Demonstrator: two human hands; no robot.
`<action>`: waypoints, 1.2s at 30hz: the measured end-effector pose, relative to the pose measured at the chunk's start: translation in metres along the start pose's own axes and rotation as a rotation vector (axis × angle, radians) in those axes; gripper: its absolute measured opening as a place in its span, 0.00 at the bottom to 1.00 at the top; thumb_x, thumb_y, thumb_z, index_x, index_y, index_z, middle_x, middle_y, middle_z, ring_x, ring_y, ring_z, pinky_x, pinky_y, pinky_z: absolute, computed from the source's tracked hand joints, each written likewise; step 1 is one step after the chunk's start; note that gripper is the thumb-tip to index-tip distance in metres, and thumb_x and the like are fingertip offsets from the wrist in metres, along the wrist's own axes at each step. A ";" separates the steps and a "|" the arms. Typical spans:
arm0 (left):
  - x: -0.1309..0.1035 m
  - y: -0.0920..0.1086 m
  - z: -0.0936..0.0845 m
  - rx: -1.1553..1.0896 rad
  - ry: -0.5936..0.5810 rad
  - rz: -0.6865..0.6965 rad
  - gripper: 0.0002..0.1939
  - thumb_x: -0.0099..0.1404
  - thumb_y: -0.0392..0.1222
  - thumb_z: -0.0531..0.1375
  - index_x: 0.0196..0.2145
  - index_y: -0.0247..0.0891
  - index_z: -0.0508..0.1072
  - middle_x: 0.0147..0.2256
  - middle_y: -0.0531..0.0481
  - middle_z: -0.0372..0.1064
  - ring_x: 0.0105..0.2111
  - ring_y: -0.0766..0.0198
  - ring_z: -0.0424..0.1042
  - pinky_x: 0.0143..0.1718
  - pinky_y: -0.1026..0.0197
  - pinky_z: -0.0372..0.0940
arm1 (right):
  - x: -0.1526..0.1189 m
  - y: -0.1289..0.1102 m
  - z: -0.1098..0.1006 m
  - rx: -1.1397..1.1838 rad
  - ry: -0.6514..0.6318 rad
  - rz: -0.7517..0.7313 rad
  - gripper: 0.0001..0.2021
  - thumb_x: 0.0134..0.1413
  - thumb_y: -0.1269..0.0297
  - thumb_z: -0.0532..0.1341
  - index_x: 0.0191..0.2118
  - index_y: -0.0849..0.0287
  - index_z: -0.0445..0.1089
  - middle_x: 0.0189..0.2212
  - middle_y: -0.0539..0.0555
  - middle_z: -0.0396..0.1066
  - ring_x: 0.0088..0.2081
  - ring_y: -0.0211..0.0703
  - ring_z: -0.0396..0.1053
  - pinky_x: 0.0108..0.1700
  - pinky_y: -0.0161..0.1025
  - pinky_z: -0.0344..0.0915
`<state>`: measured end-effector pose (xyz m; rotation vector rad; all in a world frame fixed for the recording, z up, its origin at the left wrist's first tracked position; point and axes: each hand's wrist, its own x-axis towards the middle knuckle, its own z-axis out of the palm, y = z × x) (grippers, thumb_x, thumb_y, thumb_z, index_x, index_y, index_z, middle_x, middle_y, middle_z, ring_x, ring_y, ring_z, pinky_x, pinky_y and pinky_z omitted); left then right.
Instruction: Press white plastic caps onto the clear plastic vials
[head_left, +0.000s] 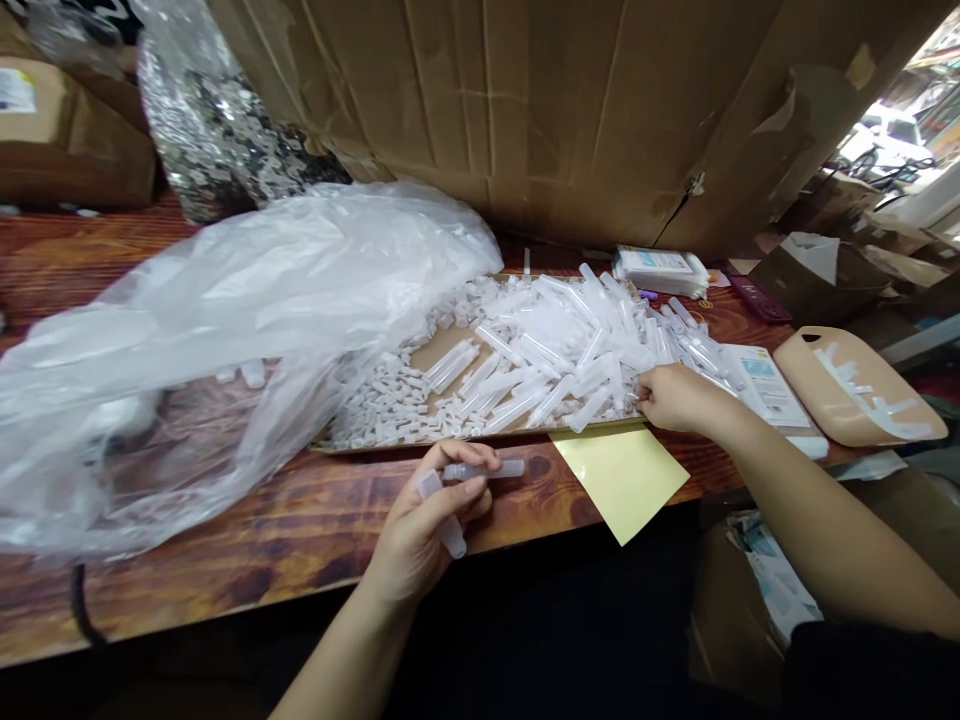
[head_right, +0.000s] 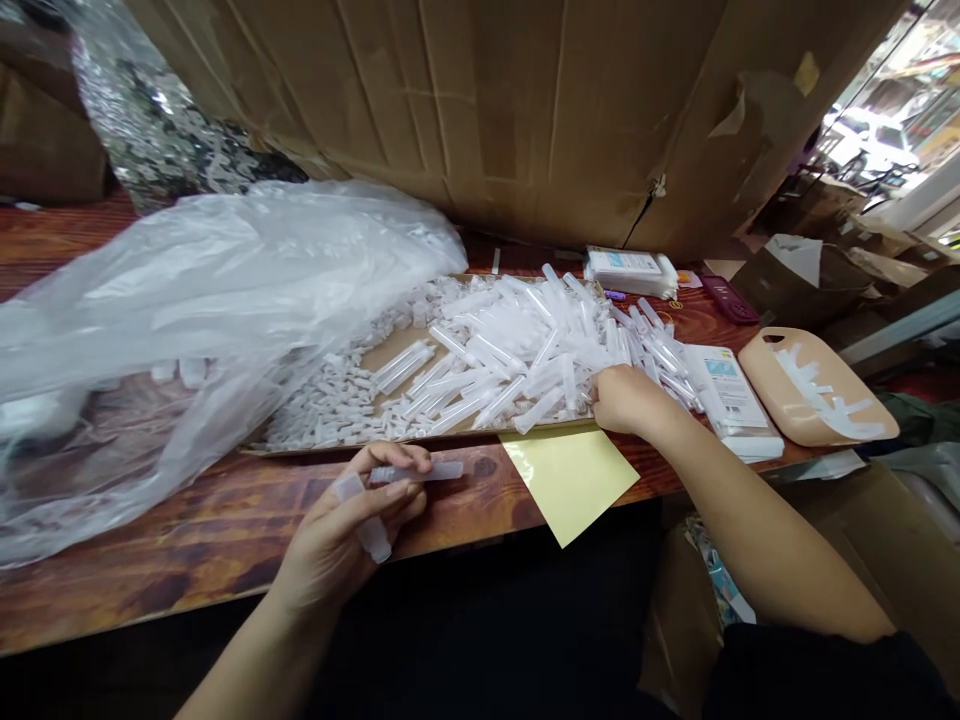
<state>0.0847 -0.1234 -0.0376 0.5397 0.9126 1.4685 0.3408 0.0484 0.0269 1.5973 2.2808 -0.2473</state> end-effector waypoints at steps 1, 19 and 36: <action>-0.001 0.000 0.001 0.017 0.012 -0.016 0.14 0.52 0.35 0.72 0.36 0.36 0.76 0.36 0.47 0.75 0.26 0.71 0.66 0.25 0.69 0.59 | -0.001 0.002 0.001 0.007 0.002 0.003 0.08 0.55 0.70 0.62 0.38 0.62 0.79 0.38 0.62 0.80 0.38 0.50 0.75 0.35 0.38 0.62; -0.010 -0.012 0.010 0.731 -0.022 0.332 0.09 0.66 0.46 0.65 0.41 0.40 0.76 0.45 0.44 0.81 0.45 0.55 0.80 0.48 0.55 0.74 | 0.006 0.005 -0.006 0.036 -0.083 0.004 0.06 0.53 0.68 0.65 0.36 0.60 0.79 0.34 0.57 0.79 0.35 0.46 0.73 0.32 0.36 0.58; 0.001 -0.014 0.005 0.655 -0.154 0.016 0.14 0.58 0.44 0.69 0.40 0.35 0.83 0.36 0.44 0.82 0.35 0.60 0.77 0.37 0.63 0.68 | 0.021 0.028 0.014 -0.020 -0.060 -0.092 0.05 0.53 0.70 0.61 0.30 0.58 0.74 0.27 0.55 0.77 0.32 0.48 0.72 0.32 0.37 0.56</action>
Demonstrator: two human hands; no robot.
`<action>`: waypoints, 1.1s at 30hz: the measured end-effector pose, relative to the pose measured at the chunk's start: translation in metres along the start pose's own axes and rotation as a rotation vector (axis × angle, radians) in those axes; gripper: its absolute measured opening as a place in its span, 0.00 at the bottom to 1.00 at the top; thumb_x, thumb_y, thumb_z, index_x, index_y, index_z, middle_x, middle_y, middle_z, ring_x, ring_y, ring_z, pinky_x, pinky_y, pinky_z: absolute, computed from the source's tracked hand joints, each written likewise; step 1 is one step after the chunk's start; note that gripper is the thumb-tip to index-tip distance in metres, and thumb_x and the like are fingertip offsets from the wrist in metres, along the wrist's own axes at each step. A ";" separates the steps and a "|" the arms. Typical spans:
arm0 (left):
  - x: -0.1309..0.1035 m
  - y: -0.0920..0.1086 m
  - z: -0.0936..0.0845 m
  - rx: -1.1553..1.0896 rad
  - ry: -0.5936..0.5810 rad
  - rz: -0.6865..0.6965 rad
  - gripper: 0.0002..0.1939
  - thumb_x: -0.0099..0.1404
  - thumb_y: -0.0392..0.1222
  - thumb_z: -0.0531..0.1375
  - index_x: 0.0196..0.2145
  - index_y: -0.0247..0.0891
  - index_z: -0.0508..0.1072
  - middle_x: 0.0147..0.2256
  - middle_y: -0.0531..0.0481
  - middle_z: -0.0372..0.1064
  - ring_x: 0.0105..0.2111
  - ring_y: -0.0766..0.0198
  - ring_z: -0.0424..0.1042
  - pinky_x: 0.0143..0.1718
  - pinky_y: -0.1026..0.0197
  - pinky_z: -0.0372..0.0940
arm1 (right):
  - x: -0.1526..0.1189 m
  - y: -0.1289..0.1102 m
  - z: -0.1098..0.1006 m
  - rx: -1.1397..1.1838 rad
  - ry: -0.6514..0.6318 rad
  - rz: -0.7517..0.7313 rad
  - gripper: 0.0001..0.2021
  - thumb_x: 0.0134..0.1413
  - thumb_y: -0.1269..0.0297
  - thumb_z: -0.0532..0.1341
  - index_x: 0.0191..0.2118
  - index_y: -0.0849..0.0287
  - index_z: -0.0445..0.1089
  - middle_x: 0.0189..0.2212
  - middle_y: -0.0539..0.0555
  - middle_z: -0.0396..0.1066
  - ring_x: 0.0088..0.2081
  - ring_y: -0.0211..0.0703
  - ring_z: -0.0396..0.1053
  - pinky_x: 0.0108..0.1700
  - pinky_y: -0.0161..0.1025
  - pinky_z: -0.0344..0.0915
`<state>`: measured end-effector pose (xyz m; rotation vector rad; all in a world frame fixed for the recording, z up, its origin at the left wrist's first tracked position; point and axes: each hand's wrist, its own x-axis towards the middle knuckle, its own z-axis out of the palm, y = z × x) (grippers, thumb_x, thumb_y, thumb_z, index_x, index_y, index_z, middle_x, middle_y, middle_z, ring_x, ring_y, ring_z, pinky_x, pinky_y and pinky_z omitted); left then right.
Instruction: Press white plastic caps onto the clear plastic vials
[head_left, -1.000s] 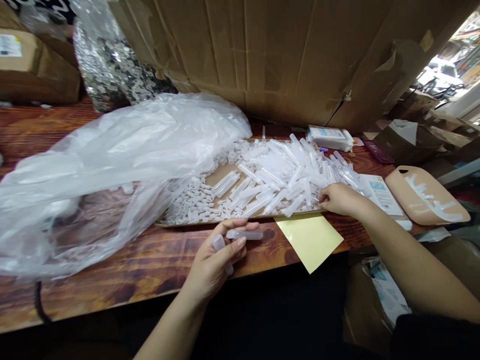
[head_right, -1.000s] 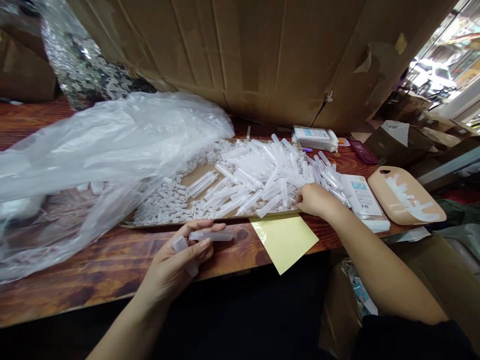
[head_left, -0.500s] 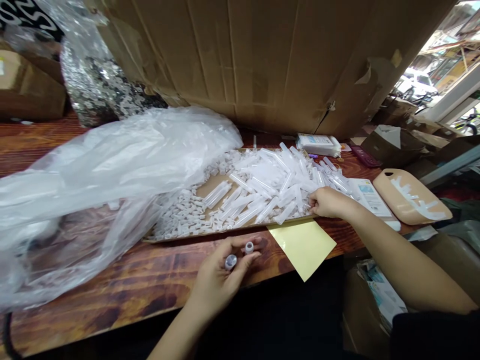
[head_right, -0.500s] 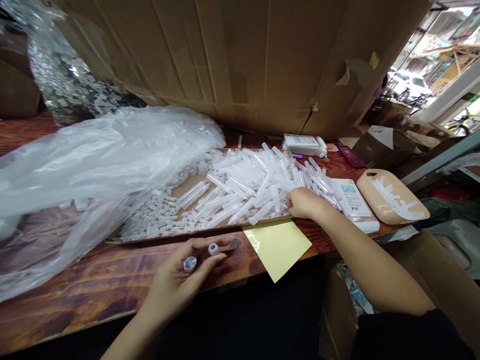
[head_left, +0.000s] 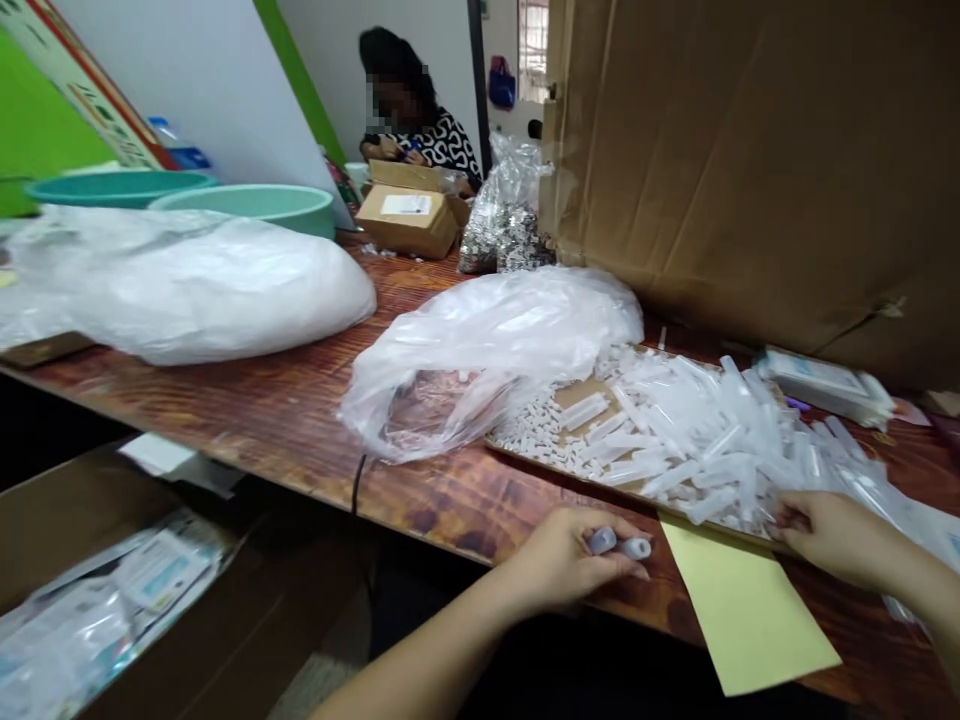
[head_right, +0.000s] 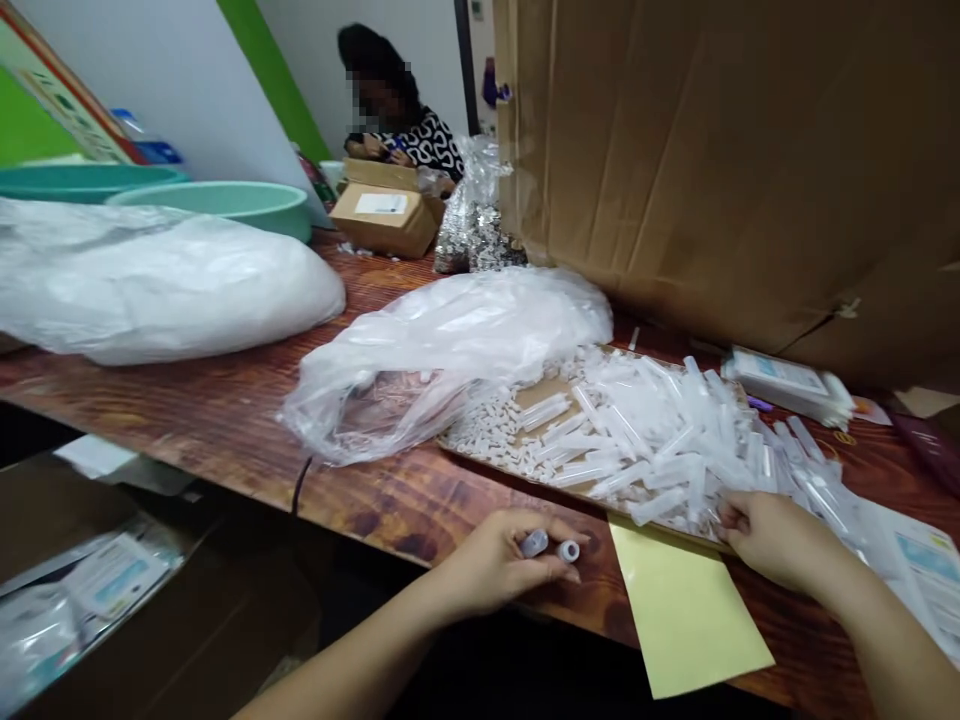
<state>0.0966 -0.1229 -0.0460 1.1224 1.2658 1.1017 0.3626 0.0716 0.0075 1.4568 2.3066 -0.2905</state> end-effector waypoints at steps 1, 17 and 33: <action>-0.001 0.000 0.000 -0.002 -0.014 -0.009 0.15 0.59 0.44 0.68 0.42 0.35 0.83 0.36 0.43 0.82 0.35 0.59 0.78 0.39 0.62 0.69 | -0.002 -0.003 -0.001 0.007 0.007 0.016 0.05 0.54 0.70 0.61 0.31 0.58 0.75 0.29 0.55 0.78 0.33 0.48 0.73 0.33 0.37 0.57; 0.011 -0.024 -0.029 0.287 -0.030 0.082 0.22 0.60 0.59 0.67 0.43 0.39 0.84 0.46 0.38 0.81 0.50 0.44 0.79 0.57 0.48 0.70 | -0.021 -0.015 -0.015 0.248 0.200 0.033 0.07 0.44 0.66 0.66 0.33 0.59 0.75 0.33 0.56 0.78 0.35 0.48 0.73 0.33 0.36 0.58; 0.015 0.000 -0.004 0.244 0.135 0.219 0.10 0.63 0.46 0.64 0.34 0.38 0.81 0.37 0.45 0.80 0.37 0.56 0.78 0.42 0.57 0.73 | -0.048 -0.110 -0.012 0.448 0.531 -1.035 0.05 0.56 0.75 0.58 0.34 0.60 0.70 0.30 0.52 0.69 0.32 0.38 0.65 0.36 0.35 0.63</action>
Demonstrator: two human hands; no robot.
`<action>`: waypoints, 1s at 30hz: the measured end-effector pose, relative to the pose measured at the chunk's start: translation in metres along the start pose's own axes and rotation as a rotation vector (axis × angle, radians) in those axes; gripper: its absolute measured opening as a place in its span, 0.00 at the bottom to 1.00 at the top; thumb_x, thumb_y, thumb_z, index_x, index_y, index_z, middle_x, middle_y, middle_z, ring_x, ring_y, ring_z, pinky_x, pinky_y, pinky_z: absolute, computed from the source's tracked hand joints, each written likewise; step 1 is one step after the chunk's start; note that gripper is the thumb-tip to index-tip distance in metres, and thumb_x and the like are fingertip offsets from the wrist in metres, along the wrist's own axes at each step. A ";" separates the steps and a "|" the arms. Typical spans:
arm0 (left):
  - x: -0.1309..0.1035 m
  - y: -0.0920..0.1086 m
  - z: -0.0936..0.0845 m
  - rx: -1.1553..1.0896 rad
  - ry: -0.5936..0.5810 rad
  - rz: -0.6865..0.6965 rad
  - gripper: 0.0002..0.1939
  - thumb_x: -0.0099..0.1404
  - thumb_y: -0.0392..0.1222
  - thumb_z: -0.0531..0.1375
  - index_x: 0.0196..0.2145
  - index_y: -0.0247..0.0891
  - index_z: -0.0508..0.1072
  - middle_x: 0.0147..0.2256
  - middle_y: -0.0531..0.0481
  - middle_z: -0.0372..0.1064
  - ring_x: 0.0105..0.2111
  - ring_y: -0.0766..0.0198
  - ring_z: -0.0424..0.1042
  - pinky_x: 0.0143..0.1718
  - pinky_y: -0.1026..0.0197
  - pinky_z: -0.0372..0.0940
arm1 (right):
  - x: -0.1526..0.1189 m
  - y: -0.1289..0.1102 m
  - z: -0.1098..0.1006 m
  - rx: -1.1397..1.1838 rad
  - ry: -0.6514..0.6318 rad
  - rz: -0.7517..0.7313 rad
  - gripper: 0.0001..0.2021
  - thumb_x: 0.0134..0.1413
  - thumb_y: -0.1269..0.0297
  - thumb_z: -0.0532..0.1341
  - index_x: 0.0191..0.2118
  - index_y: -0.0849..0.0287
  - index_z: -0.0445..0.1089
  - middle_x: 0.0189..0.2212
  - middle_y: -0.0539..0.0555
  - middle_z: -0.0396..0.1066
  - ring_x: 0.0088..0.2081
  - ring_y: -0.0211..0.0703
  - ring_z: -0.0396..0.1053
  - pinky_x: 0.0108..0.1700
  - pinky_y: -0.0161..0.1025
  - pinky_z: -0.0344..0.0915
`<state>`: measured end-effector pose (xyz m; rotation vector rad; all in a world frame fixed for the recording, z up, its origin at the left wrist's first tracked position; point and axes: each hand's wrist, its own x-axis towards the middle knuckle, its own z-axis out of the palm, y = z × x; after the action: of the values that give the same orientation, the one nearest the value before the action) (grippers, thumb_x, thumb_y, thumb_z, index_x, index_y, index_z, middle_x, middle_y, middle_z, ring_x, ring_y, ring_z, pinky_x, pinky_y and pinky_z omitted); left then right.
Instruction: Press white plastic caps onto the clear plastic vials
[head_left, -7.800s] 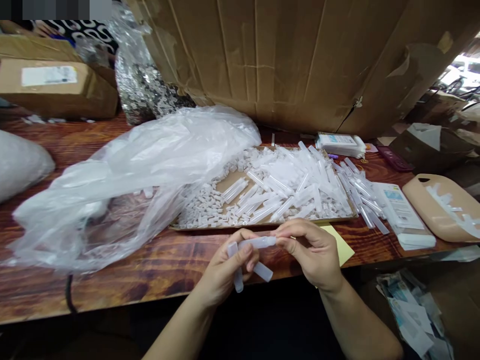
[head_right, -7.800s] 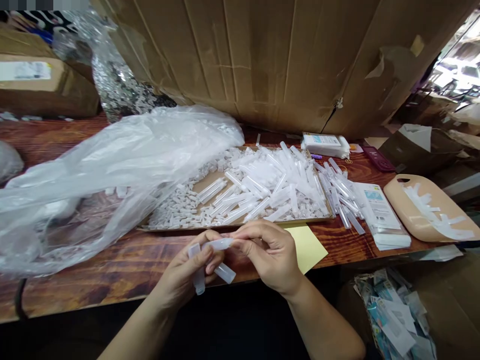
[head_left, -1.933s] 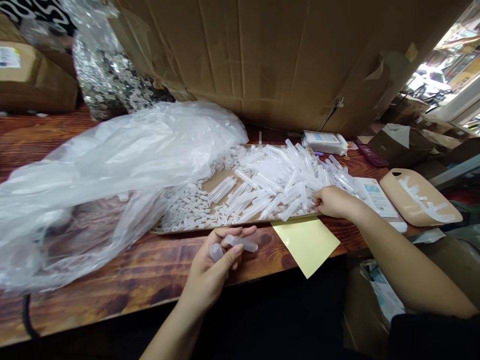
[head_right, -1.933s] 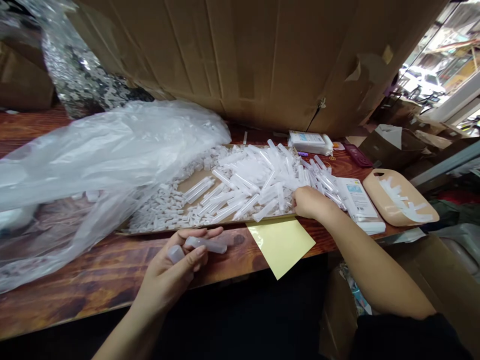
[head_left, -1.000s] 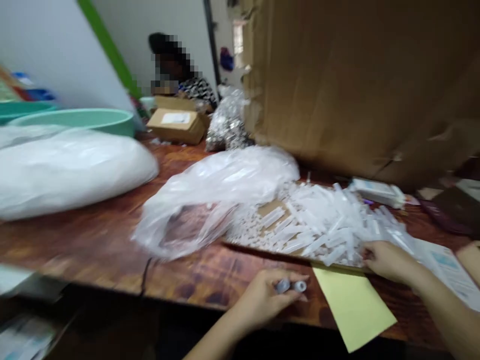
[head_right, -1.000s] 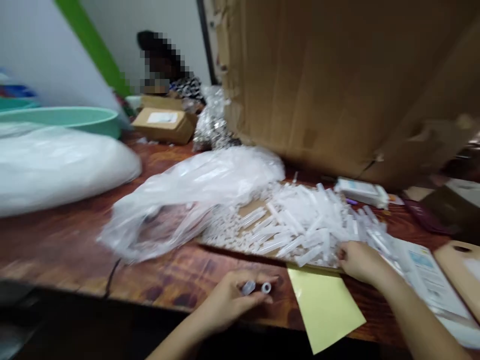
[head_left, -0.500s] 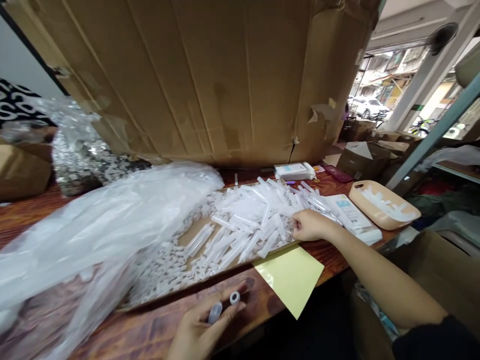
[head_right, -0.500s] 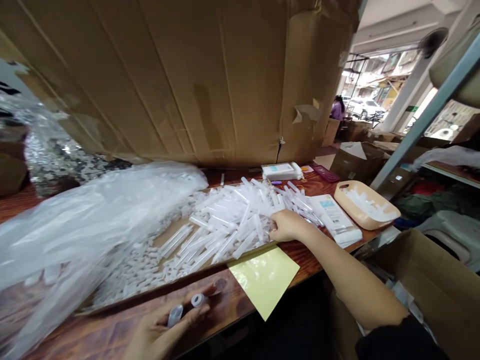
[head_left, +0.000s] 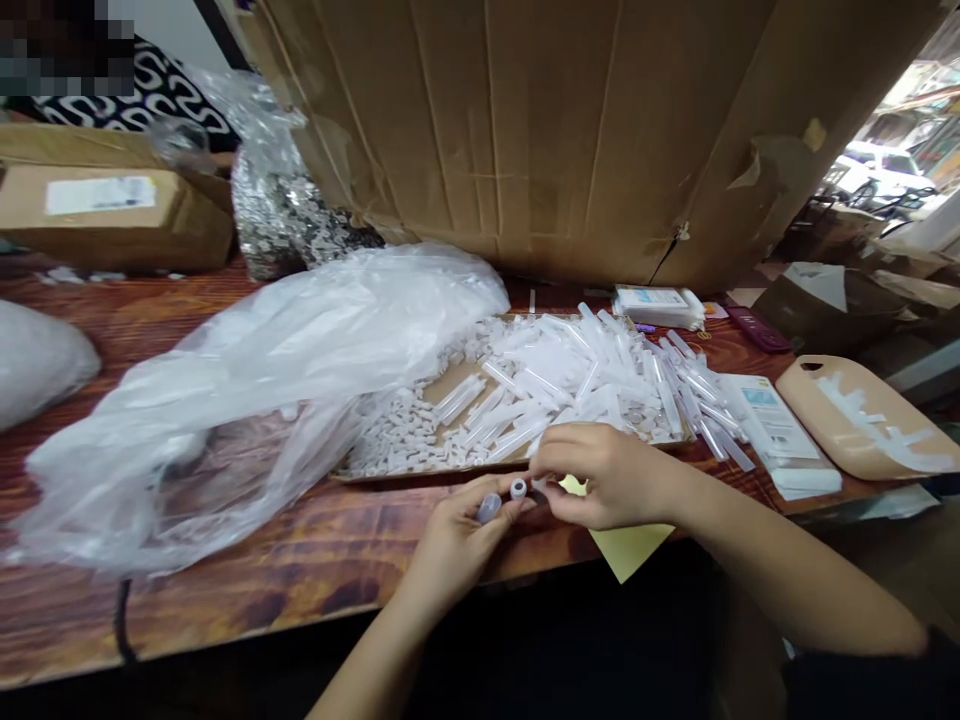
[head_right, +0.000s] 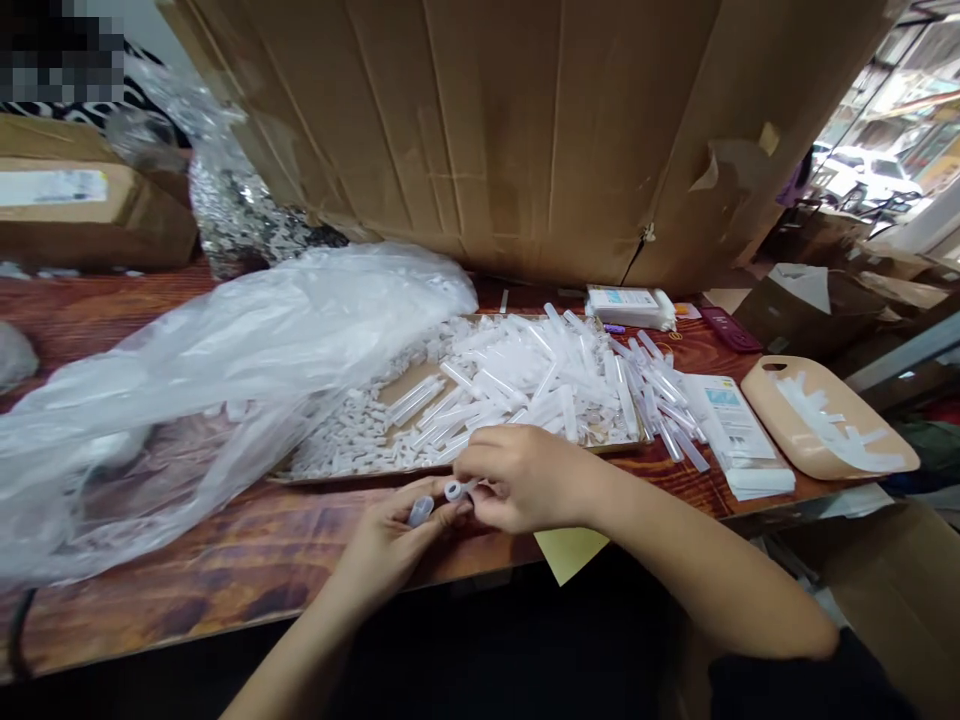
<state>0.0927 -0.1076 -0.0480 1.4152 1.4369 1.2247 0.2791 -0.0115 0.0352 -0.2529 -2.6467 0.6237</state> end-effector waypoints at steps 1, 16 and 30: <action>0.000 0.000 0.000 0.009 0.000 0.017 0.09 0.63 0.45 0.64 0.33 0.38 0.81 0.35 0.46 0.80 0.36 0.57 0.78 0.42 0.58 0.73 | 0.007 -0.001 0.001 -0.039 -0.063 -0.004 0.05 0.56 0.76 0.58 0.34 0.60 0.70 0.31 0.52 0.69 0.33 0.39 0.65 0.36 0.35 0.63; -0.001 0.001 -0.001 0.013 -0.042 0.022 0.09 0.63 0.43 0.61 0.34 0.38 0.81 0.35 0.47 0.79 0.36 0.58 0.76 0.41 0.59 0.69 | 0.066 -0.046 -0.018 -0.456 -0.665 0.095 0.07 0.55 0.83 0.63 0.33 0.68 0.77 0.31 0.57 0.75 0.30 0.40 0.68 0.32 0.37 0.59; 0.001 -0.002 0.000 -0.025 -0.059 0.044 0.07 0.63 0.41 0.62 0.33 0.40 0.81 0.38 0.47 0.80 0.38 0.57 0.77 0.45 0.58 0.69 | 0.090 -0.059 -0.021 -0.613 -0.914 0.274 0.09 0.54 0.81 0.63 0.35 0.64 0.79 0.32 0.57 0.79 0.29 0.40 0.71 0.28 0.37 0.53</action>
<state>0.0921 -0.1070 -0.0494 1.4611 1.3529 1.2140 0.2021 -0.0319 0.1108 -0.6334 -3.6833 -0.0834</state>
